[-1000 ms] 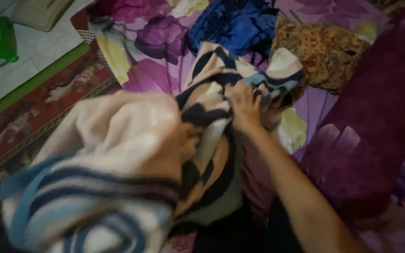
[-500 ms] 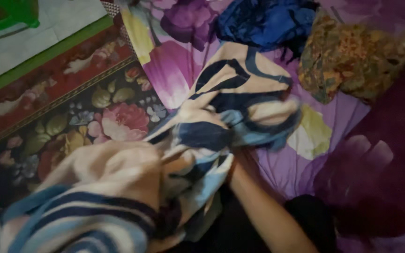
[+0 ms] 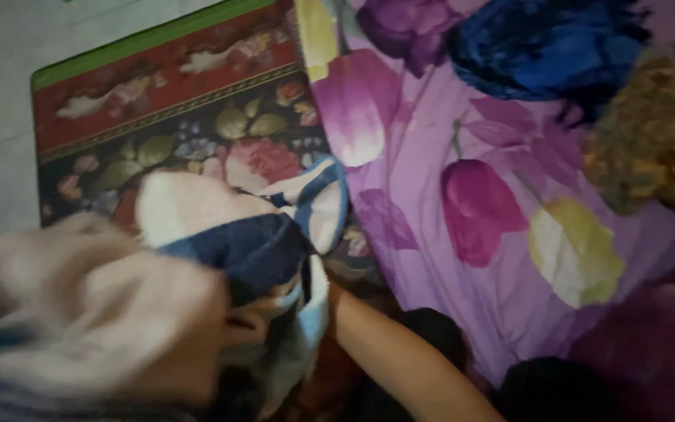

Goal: The person removes a patterned blanket, a floral cloth, a purple pillow, and a blue cloth from the bed and places them on the floor. Then, the person smooths and tucks the floral bedsheet around the mattress corners to make the bed.

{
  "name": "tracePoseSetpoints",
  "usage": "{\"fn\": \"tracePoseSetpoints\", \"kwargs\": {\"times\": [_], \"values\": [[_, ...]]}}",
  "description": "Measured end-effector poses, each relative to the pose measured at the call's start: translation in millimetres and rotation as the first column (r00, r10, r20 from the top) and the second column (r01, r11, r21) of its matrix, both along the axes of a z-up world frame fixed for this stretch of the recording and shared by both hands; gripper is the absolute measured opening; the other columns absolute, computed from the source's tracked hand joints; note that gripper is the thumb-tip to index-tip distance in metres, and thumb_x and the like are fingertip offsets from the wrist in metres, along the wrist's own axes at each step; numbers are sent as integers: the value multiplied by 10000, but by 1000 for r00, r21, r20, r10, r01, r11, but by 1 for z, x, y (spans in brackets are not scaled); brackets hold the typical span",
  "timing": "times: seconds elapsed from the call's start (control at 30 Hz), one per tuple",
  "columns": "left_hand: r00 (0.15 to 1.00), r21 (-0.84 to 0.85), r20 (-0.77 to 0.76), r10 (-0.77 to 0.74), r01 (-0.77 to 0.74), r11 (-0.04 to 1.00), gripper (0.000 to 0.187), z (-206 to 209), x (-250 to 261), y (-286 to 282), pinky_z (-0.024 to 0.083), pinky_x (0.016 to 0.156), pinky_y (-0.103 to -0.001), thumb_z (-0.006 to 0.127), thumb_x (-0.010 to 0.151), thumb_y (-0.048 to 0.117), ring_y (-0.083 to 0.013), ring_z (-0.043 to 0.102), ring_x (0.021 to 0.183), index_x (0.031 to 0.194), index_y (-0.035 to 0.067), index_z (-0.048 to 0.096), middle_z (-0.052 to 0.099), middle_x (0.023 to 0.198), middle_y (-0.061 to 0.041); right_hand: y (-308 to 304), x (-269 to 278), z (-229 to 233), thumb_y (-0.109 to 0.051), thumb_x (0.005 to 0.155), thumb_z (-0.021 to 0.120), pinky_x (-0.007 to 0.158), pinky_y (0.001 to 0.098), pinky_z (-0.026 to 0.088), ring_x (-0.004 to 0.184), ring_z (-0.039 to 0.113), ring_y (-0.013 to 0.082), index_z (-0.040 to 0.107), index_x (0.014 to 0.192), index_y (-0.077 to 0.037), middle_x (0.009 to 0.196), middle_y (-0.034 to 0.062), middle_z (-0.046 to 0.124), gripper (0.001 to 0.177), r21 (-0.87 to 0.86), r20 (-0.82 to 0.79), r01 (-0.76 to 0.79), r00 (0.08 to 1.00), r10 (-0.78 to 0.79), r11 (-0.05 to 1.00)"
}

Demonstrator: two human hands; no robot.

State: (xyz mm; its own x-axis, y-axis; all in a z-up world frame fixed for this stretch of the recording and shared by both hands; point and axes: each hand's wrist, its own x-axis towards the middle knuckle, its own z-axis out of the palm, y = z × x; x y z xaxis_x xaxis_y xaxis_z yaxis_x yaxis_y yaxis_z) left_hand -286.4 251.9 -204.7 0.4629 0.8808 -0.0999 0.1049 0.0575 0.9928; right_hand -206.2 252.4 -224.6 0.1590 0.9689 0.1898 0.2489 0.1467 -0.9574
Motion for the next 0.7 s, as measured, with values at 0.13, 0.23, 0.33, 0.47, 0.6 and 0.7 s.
{"fn": "tracePoseSetpoints", "kwargs": {"times": [0.13, 0.23, 0.33, 0.47, 0.6, 0.7], "values": [[987, 5, -21, 159, -159, 987, 477, -4, -50, 0, 531, 894, -390, 780, 805, 197, -294, 692, 1010, 1217, -9, 656, 724, 1138, -188, -13, -1, -34, -62, 869, 551, 1072, 547, 326, 1344, 465, 354, 541, 1424, -89, 1440, 179, 519, 556, -97, -67, -22, 998, 15, 995], [948, 26, -35, 316, -315, 949, 467, -8, -97, -5, 535, 889, -388, 781, 804, 191, -287, 700, 1006, 1208, -12, 668, 734, 1134, -180, -14, -4, -64, -50, 874, 545, 1073, 525, 340, 1331, 483, 343, 554, 1413, -80, 1424, 176, 539, 539, -167, -116, -59, 993, 40, 984], [899, 59, -30, 438, -436, 898, 457, -10, -123, -19, 540, 884, -385, 783, 803, 186, -280, 708, 1001, 1200, -16, 680, 744, 1129, -173, -27, 10, -86, -39, 880, 539, 1075, 503, 354, 1318, 501, 332, 567, 1401, -71, 1408, 173, 559, 523, -242, -140, -67, 990, 33, 968], [808, 200, -8, 590, -576, 792, 444, 10, -141, -30, 545, 878, -382, 785, 801, 179, -270, 719, 995, 1188, -21, 695, 758, 1123, -162, -26, 42, -92, -23, 888, 532, 1076, 474, 372, 1301, 524, 317, 584, 1386, -59, 1387, 169, 585, 503, -276, -178, -44, 984, -6, 960], [660, 393, -149, 737, -644, 656, 417, 42, -147, -33, 552, 841, -379, 789, 821, 201, -251, 728, 955, 1172, -10, 710, 772, 1094, -136, 7, 75, -80, -7, 895, 524, 1078, 445, 390, 1283, 548, 302, 601, 1371, -47, 1366, 165, 611, 484, -245, -187, 13, 981, -60, 970], [673, 286, -138, 727, -676, 680, 362, 49, -156, -30, 566, 820, -366, 771, 870, 224, -232, 740, 901, 1160, 10, 736, 796, 1058, -102, 49, 77, -65, 4, 901, 518, 1079, 423, 404, 1270, 566, 291, 613, 1360, -38, 1350, 162, 631, 471, -194, -154, 29, 986, -60, 981]]}}
